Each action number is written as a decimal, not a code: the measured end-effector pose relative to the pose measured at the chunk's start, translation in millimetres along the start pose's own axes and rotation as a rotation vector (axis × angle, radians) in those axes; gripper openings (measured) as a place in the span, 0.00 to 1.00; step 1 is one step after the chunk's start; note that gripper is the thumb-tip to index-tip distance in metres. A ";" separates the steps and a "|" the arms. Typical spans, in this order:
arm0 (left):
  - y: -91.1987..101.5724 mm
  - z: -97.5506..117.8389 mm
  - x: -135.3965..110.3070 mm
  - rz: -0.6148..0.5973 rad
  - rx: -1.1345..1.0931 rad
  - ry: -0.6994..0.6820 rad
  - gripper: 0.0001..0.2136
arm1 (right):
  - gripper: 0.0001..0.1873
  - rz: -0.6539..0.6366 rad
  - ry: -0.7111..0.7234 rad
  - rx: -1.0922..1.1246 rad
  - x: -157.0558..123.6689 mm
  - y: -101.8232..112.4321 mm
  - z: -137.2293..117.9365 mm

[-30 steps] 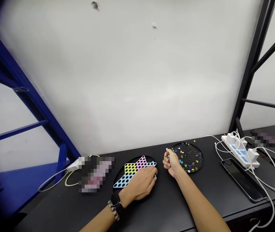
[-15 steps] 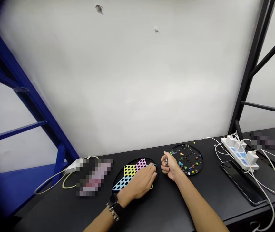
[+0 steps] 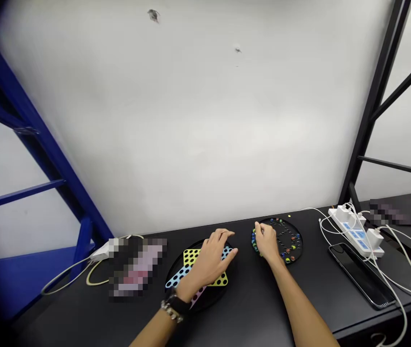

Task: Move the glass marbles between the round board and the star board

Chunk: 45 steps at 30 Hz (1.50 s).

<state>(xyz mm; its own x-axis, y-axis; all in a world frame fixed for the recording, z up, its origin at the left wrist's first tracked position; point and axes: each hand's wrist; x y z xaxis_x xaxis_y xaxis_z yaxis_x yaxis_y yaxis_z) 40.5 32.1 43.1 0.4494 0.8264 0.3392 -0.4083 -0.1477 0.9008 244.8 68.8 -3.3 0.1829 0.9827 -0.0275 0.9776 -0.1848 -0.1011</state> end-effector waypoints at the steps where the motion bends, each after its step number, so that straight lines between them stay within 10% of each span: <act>1: 1.9 -9.6 -4.3 -0.040 -0.003 0.039 0.17 | 0.24 0.129 0.111 -0.250 3.0 10.8 -0.2; 5: 2.7 -46.2 -22.1 -0.342 0.000 0.145 0.31 | 0.17 0.278 0.217 -1.025 9.4 41.1 4.6; 9: -4.1 -53.5 -30.4 -0.470 -0.022 0.092 0.42 | 0.12 0.263 0.232 -1.251 9.0 41.3 8.8; 17: -20.1 -21.8 -9.4 -0.426 -0.061 0.034 0.39 | 0.11 -0.025 0.569 -1.002 -18.8 -9.7 1.7; 23: -9.5 -39.3 -11.2 -0.071 -0.168 -0.044 0.20 | 0.08 -0.285 0.686 -0.960 -45.7 -45.2 9.1; 32: 16.2 -46.8 -84.8 -0.106 -0.064 -0.094 0.10 | 0.19 -0.431 0.740 -1.000 -101.4 -8.8 14.2; 45: 1.6 -40.1 -86.6 -0.105 -0.079 -0.092 0.13 | 0.15 -0.368 0.630 -1.030 -108.0 -4.0 11.4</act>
Point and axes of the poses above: each hand's wrist, its own x-axis towards the middle knuckle, its own y-axis out of the back of the hand, z = x × y
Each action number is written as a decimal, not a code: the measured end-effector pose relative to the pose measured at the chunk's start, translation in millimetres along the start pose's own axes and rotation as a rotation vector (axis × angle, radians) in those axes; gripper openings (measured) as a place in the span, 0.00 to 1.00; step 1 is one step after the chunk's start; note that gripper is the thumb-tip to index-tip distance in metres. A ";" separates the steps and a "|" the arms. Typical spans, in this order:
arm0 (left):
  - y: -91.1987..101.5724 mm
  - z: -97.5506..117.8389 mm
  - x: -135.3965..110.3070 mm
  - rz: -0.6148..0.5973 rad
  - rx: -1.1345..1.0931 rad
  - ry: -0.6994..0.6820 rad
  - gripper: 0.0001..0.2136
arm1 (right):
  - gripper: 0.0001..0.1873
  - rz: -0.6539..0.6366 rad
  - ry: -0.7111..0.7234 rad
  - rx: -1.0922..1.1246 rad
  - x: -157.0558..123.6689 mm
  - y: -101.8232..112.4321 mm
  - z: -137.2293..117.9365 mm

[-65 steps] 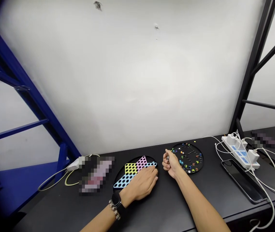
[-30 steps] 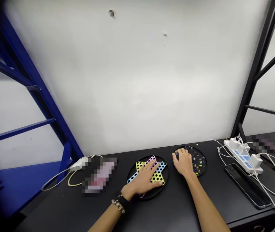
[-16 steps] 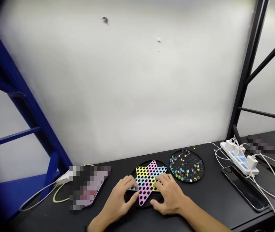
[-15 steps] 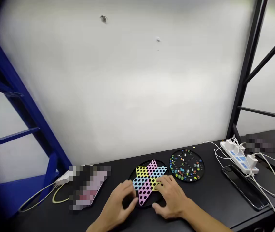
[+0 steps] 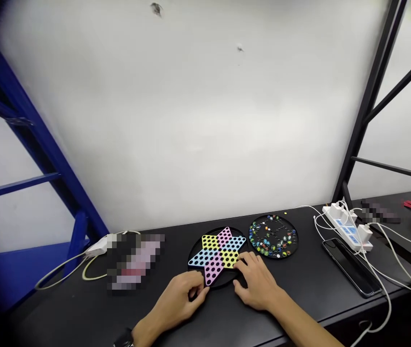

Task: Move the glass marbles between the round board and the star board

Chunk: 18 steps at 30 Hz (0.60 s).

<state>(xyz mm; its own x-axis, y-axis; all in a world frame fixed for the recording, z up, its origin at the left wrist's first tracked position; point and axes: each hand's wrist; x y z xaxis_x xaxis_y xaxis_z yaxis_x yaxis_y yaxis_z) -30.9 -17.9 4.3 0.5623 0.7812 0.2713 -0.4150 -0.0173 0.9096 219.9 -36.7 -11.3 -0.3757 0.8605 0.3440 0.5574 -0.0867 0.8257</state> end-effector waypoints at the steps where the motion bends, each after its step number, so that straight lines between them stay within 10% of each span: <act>1: -1.7 -1.3 -0.6 0.006 0.003 -0.009 0.13 | 0.15 0.005 0.002 0.004 -0.3 -0.1 -0.9; 10: -8.8 -8.4 -2.3 0.024 0.059 -0.038 0.14 | 0.15 0.246 -0.210 -0.089 8.2 23.7 45.3; 18: -6.6 -5.0 -1.8 0.031 0.057 -0.012 0.14 | 0.20 -0.062 -0.246 -0.068 18.3 37.7 105.9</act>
Point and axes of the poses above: each hand's wrist, its own x-axis towards the middle knuckle, its own y-axis out of the back of the hand, z = x × y
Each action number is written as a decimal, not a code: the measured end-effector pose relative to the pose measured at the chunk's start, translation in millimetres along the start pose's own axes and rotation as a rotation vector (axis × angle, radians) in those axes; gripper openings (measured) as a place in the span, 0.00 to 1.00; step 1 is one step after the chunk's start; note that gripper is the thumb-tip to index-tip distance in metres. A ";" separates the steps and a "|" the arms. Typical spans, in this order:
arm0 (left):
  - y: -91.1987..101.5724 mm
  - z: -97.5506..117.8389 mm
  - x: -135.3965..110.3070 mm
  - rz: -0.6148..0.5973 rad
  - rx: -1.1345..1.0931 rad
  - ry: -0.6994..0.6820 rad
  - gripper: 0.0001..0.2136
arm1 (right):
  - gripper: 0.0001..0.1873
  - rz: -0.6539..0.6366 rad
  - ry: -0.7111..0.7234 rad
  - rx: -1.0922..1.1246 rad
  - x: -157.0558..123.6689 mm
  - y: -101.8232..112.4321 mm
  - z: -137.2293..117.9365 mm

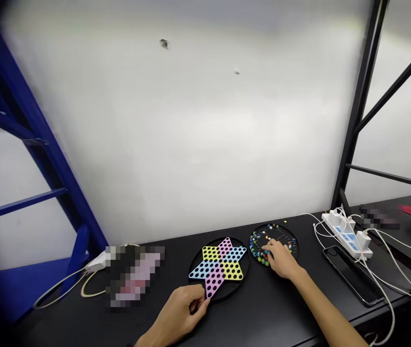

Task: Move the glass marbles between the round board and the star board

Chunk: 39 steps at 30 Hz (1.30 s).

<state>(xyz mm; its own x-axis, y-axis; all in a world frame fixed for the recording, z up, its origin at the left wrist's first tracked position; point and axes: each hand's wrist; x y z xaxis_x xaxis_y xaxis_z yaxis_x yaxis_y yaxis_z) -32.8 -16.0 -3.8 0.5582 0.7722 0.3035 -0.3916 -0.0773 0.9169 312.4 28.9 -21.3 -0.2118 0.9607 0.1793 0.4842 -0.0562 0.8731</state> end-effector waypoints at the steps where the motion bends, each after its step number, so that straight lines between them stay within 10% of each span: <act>1: -0.5 -0.5 -0.4 -0.002 -0.003 0.001 0.13 | 0.19 -0.007 -0.001 0.001 2.5 -2.4 2.3; 8: -0.7 -1.5 -1.0 -0.008 -0.028 0.022 0.13 | 0.11 0.141 -0.083 0.249 11.6 -9.6 12.3; 14: 3.2 2.2 -0.1 -0.007 -0.043 0.009 0.13 | 0.16 0.435 -0.354 1.271 20.9 13.1 9.1; 17: 2.1 1.2 -0.3 -0.003 -0.042 0.013 0.13 | 0.14 0.385 -0.400 1.500 26.9 17.4 4.6; 27: 0.8 -1.8 -1.8 -0.006 -0.031 0.037 0.13 | 0.11 0.019 -0.216 0.056 29.5 -5.0 -27.5; 39: 1.6 -2.0 -1.9 -0.023 -0.046 0.046 0.13 | 0.11 -0.019 -0.238 0.058 31.6 9.3 -25.7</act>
Point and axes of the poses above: each hand's wrist, its own x-axis towards the middle knuckle, its own y-axis out of the back of the hand, z = x × y
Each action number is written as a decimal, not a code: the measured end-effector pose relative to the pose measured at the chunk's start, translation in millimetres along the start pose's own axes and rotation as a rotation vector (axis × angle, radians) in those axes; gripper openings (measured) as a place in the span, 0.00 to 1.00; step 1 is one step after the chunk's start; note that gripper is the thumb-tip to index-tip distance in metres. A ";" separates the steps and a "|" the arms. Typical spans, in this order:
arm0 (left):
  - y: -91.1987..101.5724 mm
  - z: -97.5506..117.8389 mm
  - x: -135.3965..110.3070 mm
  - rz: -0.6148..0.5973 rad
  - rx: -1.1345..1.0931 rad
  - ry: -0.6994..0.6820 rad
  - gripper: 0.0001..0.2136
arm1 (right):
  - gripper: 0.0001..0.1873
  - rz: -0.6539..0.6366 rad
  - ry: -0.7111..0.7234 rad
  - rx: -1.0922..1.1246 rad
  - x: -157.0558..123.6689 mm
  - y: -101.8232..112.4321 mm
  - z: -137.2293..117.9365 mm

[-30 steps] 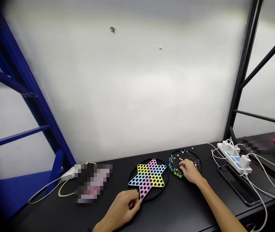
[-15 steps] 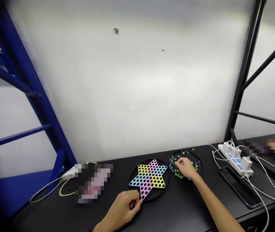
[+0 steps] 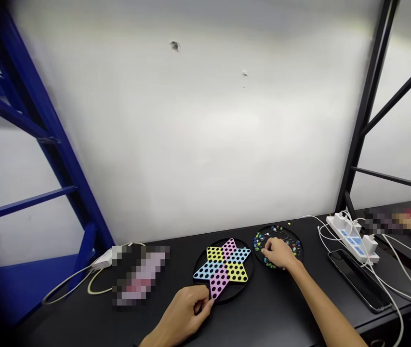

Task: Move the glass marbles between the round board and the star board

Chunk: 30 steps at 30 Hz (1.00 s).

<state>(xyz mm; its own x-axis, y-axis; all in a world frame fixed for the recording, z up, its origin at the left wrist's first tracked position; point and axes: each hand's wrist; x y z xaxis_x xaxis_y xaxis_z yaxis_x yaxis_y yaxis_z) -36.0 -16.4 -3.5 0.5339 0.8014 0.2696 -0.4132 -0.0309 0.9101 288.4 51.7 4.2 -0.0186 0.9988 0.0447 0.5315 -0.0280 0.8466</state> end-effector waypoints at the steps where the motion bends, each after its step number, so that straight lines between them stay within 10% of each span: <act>1: -0.3 0.0 0.2 0.003 -0.002 0.000 0.13 | 0.10 -0.038 -0.004 -0.032 -2.0 1.4 -0.8; 21: 1.0 0.8 -1.1 0.013 -0.019 0.013 0.13 | 0.09 -0.086 0.087 -0.043 -22.6 6.1 21.0; 30: 0.2 -0.2 -1.6 0.006 -0.019 0.015 0.13 | 0.14 0.267 -0.145 0.949 15.4 16.9 42.1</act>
<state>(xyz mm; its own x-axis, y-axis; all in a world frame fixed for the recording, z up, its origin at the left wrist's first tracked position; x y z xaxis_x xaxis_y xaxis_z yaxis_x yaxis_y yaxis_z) -37.1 -17.5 -3.8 0.5204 0.8100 0.2704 -0.4308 -0.0244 0.9021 332.8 68.2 -3.1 0.2704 0.9613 0.0531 0.9613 -0.2726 0.0405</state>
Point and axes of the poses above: each hand's wrist, its own x-axis towards the middle knuckle, its own y-axis out of the back of the hand, z = x × y
